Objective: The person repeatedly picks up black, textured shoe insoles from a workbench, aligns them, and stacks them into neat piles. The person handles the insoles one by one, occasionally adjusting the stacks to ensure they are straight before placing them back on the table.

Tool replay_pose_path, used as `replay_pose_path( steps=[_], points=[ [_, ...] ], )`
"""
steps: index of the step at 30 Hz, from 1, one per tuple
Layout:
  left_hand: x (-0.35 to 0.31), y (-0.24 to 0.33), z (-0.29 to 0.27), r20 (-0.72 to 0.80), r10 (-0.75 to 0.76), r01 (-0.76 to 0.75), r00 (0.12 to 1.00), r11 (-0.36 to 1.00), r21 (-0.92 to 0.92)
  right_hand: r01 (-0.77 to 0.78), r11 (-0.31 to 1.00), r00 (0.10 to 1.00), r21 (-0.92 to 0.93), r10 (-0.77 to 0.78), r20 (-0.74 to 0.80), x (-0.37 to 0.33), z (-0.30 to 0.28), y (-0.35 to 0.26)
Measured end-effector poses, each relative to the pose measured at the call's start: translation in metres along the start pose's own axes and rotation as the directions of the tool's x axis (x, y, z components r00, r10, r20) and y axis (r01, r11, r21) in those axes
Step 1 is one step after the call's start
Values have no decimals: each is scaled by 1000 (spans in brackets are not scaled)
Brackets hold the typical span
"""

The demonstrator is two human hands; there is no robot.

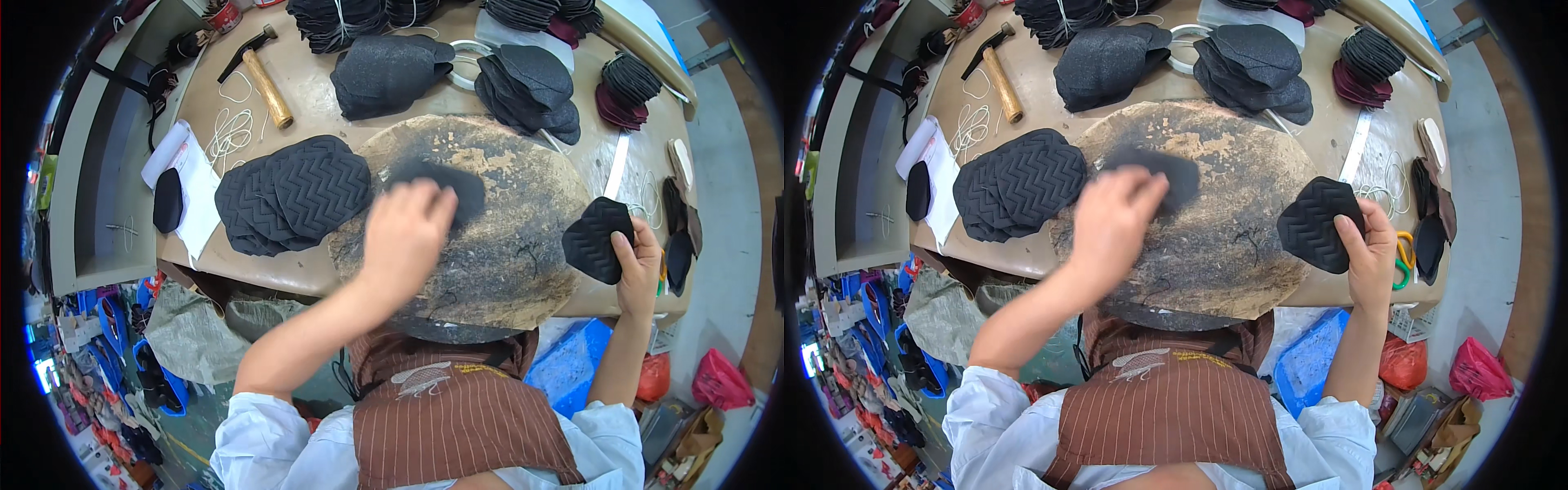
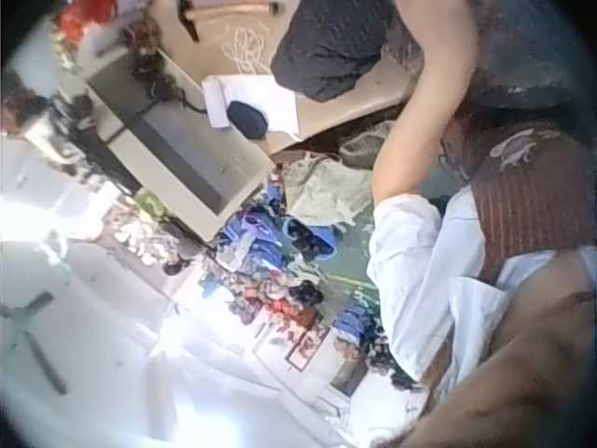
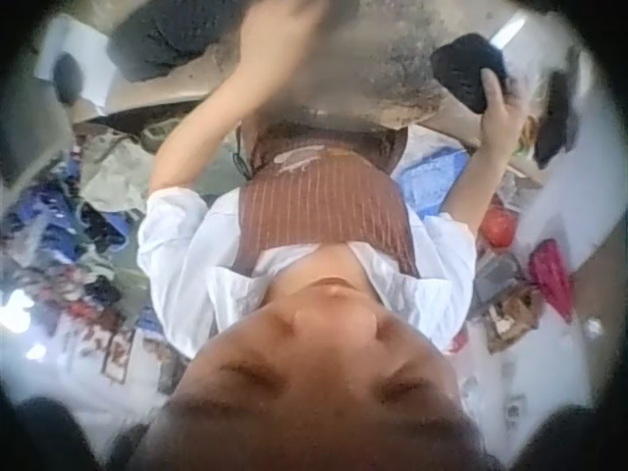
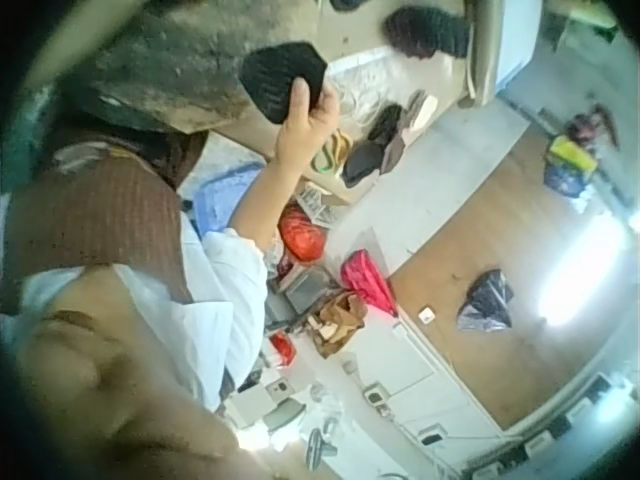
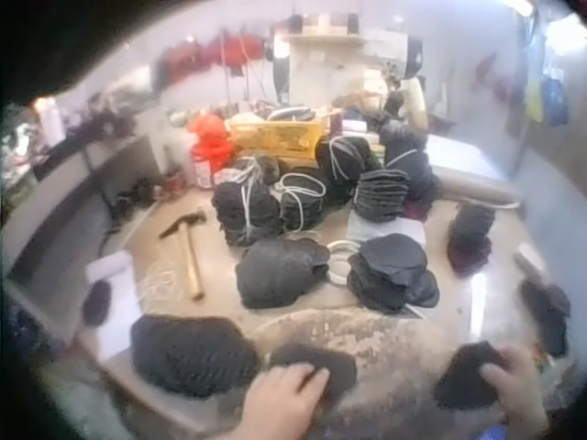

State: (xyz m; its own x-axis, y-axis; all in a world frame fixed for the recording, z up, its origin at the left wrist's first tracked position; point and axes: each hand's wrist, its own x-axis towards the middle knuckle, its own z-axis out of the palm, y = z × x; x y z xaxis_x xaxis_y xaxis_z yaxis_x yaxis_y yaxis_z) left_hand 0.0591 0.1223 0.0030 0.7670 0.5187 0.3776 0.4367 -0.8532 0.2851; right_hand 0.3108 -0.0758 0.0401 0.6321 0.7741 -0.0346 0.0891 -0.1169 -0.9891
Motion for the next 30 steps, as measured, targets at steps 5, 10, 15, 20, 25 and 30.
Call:
replay_pose_path(
  steps=[5, 10, 15, 20, 25, 30],
  points=[
    [46, -3, -19, -296, -50, 25, 954, 996, -89, 17, 991, 1000, 132, -20, 24, -3, 4, 0],
    [-42, 63, -31, 122, 150, -115, 981, 959, -258, -187, 915, 944, 357, 68, 322, -15, -12, -2],
    [-59, 52, -23, 192, 196, -114, 962, 922, -369, 243, 962, 364, 125, -210, 907, 8, 45, -18],
    [-65, 53, -17, 339, 93, -56, 936, 991, -117, 322, 942, 506, -96, -85, 859, -2, 82, 2],
    [-68, 65, -14, 301, -38, 22, 953, 998, 55, 128, 968, 636, -217, 88, 767, -24, 52, 0],
    [-63, 66, -11, 290, -43, 32, 956, 999, 42, -180, 977, 721, -113, 209, 660, -15, 29, -3]
  ],
)
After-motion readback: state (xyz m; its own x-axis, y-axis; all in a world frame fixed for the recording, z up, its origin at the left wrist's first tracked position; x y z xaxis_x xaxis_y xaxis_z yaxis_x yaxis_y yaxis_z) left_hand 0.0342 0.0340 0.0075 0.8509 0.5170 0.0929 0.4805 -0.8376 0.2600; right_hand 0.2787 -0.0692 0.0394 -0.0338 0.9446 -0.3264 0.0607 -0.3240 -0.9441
